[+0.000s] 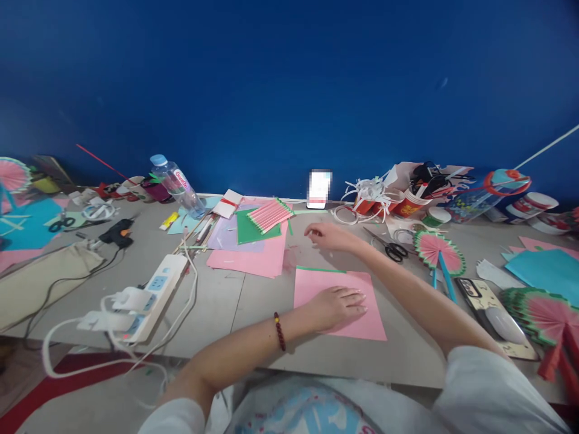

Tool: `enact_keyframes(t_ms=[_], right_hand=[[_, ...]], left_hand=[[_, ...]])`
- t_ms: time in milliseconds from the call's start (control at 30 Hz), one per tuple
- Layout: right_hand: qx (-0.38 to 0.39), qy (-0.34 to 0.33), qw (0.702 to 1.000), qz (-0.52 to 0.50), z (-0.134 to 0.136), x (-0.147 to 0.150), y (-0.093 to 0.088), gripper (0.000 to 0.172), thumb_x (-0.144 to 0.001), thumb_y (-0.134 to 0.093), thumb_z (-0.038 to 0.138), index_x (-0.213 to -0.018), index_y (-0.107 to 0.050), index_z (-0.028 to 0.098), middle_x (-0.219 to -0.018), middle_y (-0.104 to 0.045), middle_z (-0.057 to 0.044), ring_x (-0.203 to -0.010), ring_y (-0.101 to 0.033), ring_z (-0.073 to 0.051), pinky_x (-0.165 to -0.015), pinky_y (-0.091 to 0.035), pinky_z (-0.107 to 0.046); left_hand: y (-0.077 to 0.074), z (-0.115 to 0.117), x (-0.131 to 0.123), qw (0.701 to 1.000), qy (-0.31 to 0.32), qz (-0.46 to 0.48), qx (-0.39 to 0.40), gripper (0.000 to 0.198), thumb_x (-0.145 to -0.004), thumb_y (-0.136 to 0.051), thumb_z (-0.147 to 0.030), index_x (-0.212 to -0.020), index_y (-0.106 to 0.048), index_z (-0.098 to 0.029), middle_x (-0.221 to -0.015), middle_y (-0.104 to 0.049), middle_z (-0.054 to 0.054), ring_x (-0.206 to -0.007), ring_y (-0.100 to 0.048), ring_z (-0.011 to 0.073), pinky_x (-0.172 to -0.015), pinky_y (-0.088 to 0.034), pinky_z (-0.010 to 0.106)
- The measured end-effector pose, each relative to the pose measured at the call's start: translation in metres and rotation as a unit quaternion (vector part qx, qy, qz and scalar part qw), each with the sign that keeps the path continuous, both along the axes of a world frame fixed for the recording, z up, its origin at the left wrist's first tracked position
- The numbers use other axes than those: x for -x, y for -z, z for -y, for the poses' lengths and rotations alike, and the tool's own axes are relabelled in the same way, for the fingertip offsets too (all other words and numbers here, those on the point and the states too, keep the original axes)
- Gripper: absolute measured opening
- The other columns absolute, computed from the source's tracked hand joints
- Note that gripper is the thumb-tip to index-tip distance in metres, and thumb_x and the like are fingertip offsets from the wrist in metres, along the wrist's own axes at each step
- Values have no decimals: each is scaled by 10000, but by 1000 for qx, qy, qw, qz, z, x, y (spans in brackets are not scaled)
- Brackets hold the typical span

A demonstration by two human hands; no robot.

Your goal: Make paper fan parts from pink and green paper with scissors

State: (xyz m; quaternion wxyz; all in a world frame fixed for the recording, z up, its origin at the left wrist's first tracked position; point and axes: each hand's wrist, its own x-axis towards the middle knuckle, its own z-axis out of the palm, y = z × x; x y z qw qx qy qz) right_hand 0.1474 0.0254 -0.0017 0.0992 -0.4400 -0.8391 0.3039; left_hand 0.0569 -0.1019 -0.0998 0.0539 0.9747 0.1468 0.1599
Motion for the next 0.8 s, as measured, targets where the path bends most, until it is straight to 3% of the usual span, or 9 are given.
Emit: enact_keyframes(t_ms=[100,167,233,333,433,500,600,700,800], right_hand=[[18,-1,999,32,-26,42,10,280,-915,-397,170,-1072,-629,175,-941,-672,-45,-621,-607,-98,-549,-429,-197],[-100,-19,988,119,-34,66,19,306,-914,-391,129,-1137,-595,177,-1008,-662,-62,-749,-633,-131,-593,-449,-208],[-148,-33,978,142,-37,83,28,343,-884,-407,61,-1156,-586,169,-1127,-622,-102,-949,-613,-187,-685,-462,-244],[-208,-107,956,175,-39,94,35,381,-834,-425,-12,-1132,-596,152,-1174,-586,-135,-1092,-540,-234,-783,-446,-288],[-273,-191,916,225,-44,95,39,352,-831,-423,-19,-1108,-598,110,-1149,-581,-168,-1084,-517,-256,-800,-432,-317],[-283,-199,910,228,-49,93,42,330,-846,-411,-7,-1093,-603,100,-1125,-590,-171,-1062,-520,-255,-791,-424,-320],[-249,-141,947,148,-53,90,45,275,-873,-417,53,-1047,-619,121,-1100,-615,-140,-1021,-540,-233,-771,-419,-304],[-165,-44,985,-26,-51,86,44,181,-845,-482,108,-947,-625,150,-1028,-645,-76,-893,-565,-172,-754,-423,-272],[-9,74,956,-283,-44,80,32,87,-766,-550,98,-813,-593,158,-819,-624,8,-731,-549,-103,-718,-435,-220]], left_hand=[[5,-1,-2,999,-17,20,19,319,-947,-421,-199,-1212,-597,-175,-1339,-571,73,-1282,-476,186,-1083,-379,336],[7,0,-2,999,-23,32,35,317,-954,-417,-218,-1205,-607,-181,-1329,-581,70,-1276,-483,179,-1083,-383,332],[7,0,-2,998,-25,31,49,318,-951,-427,-214,-1213,-605,-185,-1327,-582,73,-1271,-487,175,-1081,-387,330],[6,-1,-2,997,-21,30,62,319,-950,-425,-198,-1213,-605,-186,-1300,-604,66,-1249,-506,170,-1071,-397,331],[6,-2,-2,997,-18,33,62,323,-963,-406,-214,-1215,-603,-170,-1293,-609,69,-1232,-521,170,-1072,-395,331],[5,-2,-2,997,-18,32,63,325,-964,-406,-219,-1221,-598,-162,-1296,-606,72,-1236,-518,172,-1075,-393,332],[3,-2,-2,997,-11,40,64,331,-952,-408,-172,-1227,-591,-185,-1303,-603,54,-1270,-486,153,-1087,-381,322],[2,-1,-2,997,-13,39,59,321,-952,-419,-184,-1220,-596,-188,-1301,-604,56,-1275,-482,152,-1095,-372,316],[1,-1,0,998,-16,26,55,322,-956,-413,-207,-1221,-594,-195,-1323,-588,56,-1284,-475,159,-1095,-368,319]])
